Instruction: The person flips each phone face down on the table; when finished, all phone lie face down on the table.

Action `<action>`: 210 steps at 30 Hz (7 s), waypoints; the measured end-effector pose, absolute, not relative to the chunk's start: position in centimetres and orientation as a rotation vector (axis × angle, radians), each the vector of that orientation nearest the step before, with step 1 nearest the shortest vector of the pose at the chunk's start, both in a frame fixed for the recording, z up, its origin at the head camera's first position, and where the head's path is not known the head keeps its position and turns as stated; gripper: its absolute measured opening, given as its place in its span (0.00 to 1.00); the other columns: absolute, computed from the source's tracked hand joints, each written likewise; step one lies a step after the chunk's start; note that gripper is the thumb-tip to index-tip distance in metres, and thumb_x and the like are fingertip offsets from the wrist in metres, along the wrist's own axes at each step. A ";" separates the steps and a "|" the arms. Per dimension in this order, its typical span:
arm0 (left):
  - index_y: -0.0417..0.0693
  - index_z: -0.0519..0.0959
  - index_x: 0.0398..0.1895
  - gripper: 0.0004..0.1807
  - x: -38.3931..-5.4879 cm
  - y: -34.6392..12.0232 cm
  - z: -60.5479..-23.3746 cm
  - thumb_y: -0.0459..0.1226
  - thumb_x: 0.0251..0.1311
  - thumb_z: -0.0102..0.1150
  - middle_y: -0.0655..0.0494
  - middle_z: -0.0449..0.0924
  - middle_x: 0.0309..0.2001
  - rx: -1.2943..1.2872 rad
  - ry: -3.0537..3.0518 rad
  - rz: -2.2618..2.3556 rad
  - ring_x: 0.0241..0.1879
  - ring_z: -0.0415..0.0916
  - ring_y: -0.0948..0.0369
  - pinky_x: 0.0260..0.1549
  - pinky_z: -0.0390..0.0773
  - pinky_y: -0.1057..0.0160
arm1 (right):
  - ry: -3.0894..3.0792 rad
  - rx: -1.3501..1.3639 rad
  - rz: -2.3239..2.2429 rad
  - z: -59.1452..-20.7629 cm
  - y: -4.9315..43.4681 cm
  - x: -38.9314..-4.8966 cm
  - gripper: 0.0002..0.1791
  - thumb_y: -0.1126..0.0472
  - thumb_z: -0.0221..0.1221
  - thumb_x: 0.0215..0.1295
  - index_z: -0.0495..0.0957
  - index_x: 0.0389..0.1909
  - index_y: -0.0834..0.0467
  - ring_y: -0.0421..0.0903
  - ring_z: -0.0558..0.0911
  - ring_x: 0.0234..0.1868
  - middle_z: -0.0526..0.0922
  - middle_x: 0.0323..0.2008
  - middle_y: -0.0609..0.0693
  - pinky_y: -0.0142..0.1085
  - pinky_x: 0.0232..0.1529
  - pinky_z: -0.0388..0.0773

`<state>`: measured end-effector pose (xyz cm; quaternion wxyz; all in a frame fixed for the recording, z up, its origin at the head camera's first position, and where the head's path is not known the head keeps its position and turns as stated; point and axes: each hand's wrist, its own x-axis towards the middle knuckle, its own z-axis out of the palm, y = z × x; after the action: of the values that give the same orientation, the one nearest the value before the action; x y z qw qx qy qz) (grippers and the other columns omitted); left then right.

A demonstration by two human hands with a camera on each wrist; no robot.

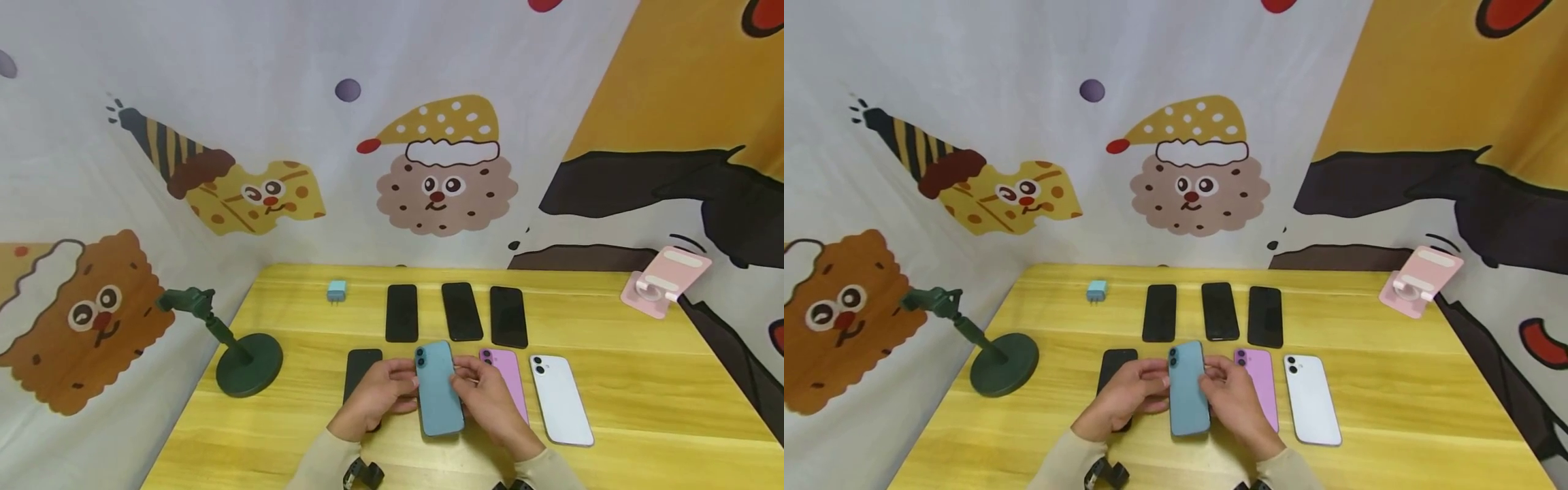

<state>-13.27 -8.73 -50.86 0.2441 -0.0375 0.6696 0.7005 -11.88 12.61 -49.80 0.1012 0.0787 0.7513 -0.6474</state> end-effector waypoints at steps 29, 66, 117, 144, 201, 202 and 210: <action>0.38 0.76 0.69 0.24 -14.8 -6.0 -50.7 0.27 0.70 0.62 0.45 0.78 0.47 -0.123 1.950 1.989 0.39 0.81 0.58 0.33 0.87 0.60 | 2.460 0.119 -1.687 -50.2 14.7 -13.6 0.20 0.66 0.67 0.69 0.81 0.60 0.66 0.45 0.87 0.30 0.87 0.36 0.55 0.39 0.25 0.88; 0.34 0.78 0.67 0.26 -14.2 -7.5 -49.7 0.43 0.76 0.62 0.45 0.83 0.57 -0.045 2.042 1.815 0.52 0.85 0.52 0.49 0.89 0.52 | 2.748 -0.078 -1.264 -49.4 14.5 -14.1 0.20 0.59 0.70 0.68 0.84 0.56 0.65 0.39 0.81 0.21 0.83 0.28 0.46 0.32 0.27 0.76; 0.32 0.71 0.73 0.26 -11.6 -18.2 -49.3 0.36 0.78 0.57 0.36 0.79 0.62 -0.385 2.286 1.830 0.50 0.80 0.52 0.41 0.84 0.59 | 2.234 -0.391 -1.566 -50.1 4.0 -14.5 0.25 0.55 0.64 0.74 0.78 0.65 0.65 0.53 0.87 0.55 0.86 0.58 0.60 0.46 0.51 0.87; 0.36 0.66 0.76 0.32 -12.8 -16.5 -50.0 0.38 0.75 0.63 0.33 0.72 0.69 -0.084 1.798 2.051 0.53 0.85 0.55 0.49 0.88 0.55 | 2.236 -0.389 -1.605 -49.4 4.9 -14.1 0.22 0.50 0.64 0.75 0.82 0.62 0.57 0.48 0.89 0.45 0.91 0.44 0.50 0.38 0.43 0.86; 0.32 0.62 0.77 0.32 -12.9 -14.6 -51.3 0.29 0.74 0.60 0.40 0.84 0.51 -0.099 1.736 2.008 0.46 0.89 0.52 0.44 0.90 0.51 | 2.045 -0.247 -1.824 -49.3 7.8 -13.7 0.25 0.63 0.64 0.73 0.72 0.66 0.66 0.51 0.91 0.31 0.86 0.40 0.59 0.48 0.32 0.90; 0.32 0.62 0.77 0.32 -12.9 -14.6 -51.3 0.28 0.74 0.60 0.40 0.83 0.52 -0.100 1.740 2.009 0.46 0.89 0.52 0.44 0.90 0.51 | 2.038 -0.240 -1.826 -49.3 7.9 -13.7 0.24 0.63 0.64 0.73 0.72 0.66 0.65 0.51 0.91 0.31 0.86 0.41 0.59 0.48 0.32 0.90; 0.36 0.67 0.77 0.32 -12.9 -14.5 -50.9 0.28 0.72 0.63 0.43 0.78 0.47 -0.119 1.885 1.957 0.40 0.87 0.57 0.38 0.90 0.58 | 2.076 -0.245 -1.813 -49.6 8.1 -13.9 0.24 0.62 0.65 0.73 0.74 0.65 0.65 0.50 0.90 0.29 0.87 0.39 0.58 0.46 0.29 0.90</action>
<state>-12.90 -14.54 -50.88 0.2091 -0.0427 0.6777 0.7036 -13.88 8.09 -49.58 0.1860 -0.0869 0.7371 -0.6438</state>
